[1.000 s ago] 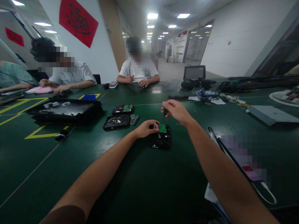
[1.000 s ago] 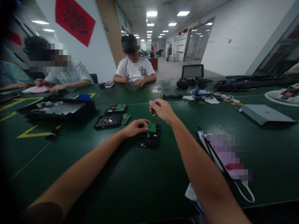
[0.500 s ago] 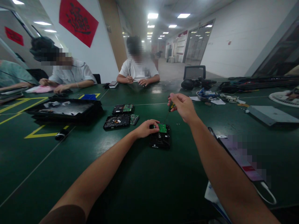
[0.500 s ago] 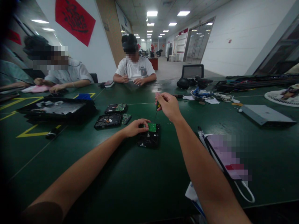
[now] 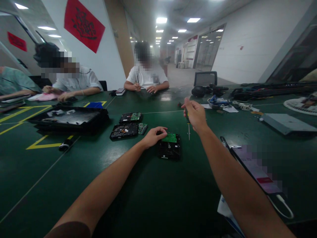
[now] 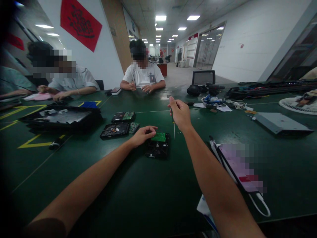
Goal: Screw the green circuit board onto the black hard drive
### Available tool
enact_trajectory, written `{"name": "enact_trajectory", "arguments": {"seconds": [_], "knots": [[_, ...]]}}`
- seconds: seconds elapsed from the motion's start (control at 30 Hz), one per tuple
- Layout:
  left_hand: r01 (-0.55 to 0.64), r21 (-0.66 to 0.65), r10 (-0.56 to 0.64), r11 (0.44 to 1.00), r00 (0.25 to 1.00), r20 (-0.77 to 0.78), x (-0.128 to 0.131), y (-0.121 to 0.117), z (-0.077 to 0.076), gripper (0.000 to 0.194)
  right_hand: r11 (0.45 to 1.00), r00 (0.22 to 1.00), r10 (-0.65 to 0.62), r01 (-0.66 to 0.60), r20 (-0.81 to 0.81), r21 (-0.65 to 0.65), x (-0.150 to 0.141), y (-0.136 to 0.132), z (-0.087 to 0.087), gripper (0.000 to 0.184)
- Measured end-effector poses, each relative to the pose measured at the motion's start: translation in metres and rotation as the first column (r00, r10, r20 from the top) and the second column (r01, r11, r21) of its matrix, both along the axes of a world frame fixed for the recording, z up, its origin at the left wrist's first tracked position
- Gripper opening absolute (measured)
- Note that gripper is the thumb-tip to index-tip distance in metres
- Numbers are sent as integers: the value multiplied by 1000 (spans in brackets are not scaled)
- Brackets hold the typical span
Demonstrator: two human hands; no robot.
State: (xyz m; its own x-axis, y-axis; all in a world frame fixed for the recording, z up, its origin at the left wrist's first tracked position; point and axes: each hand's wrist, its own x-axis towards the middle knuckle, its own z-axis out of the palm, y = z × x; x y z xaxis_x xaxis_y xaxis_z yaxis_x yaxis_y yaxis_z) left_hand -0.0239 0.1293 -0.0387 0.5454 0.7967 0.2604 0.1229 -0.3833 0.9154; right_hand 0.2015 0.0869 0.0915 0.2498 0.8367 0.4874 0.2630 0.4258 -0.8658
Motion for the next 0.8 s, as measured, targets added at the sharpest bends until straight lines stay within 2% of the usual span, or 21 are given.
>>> {"name": "enact_trajectory", "arguments": {"seconds": [0.1,0.2,0.37,0.57,0.63,0.7,0.73,0.8], "knots": [[-96,-99,106,990,989,99,3,2,-5,33,1000,1000,-13,14,-14,6,-2,4,3,52],[-171,-126,185,977,976,112,4,3,-7,38,999,998,-32,34,-51,26,-1,15,4,53],[-182,-131,196,975,975,107,4,3,-7,42,997,975,-79,72,-207,-40,8,45,-2,53],[-196,-134,206,971,976,71,4,2,-6,42,972,930,-178,116,-321,-203,27,65,-3,53],[-197,-126,206,972,977,64,4,2,-5,42,959,938,-173,90,-302,-268,31,65,-2,51],[-193,-119,202,974,977,70,4,2,-6,42,930,970,-120,35,-212,-366,31,60,-6,47],[-193,-114,202,975,977,72,4,2,-6,42,899,990,-63,3,-122,-438,30,55,-10,44],[-206,-95,213,974,974,71,5,2,-7,42,865,999,-5,-23,-54,-502,27,43,-23,38]]}}
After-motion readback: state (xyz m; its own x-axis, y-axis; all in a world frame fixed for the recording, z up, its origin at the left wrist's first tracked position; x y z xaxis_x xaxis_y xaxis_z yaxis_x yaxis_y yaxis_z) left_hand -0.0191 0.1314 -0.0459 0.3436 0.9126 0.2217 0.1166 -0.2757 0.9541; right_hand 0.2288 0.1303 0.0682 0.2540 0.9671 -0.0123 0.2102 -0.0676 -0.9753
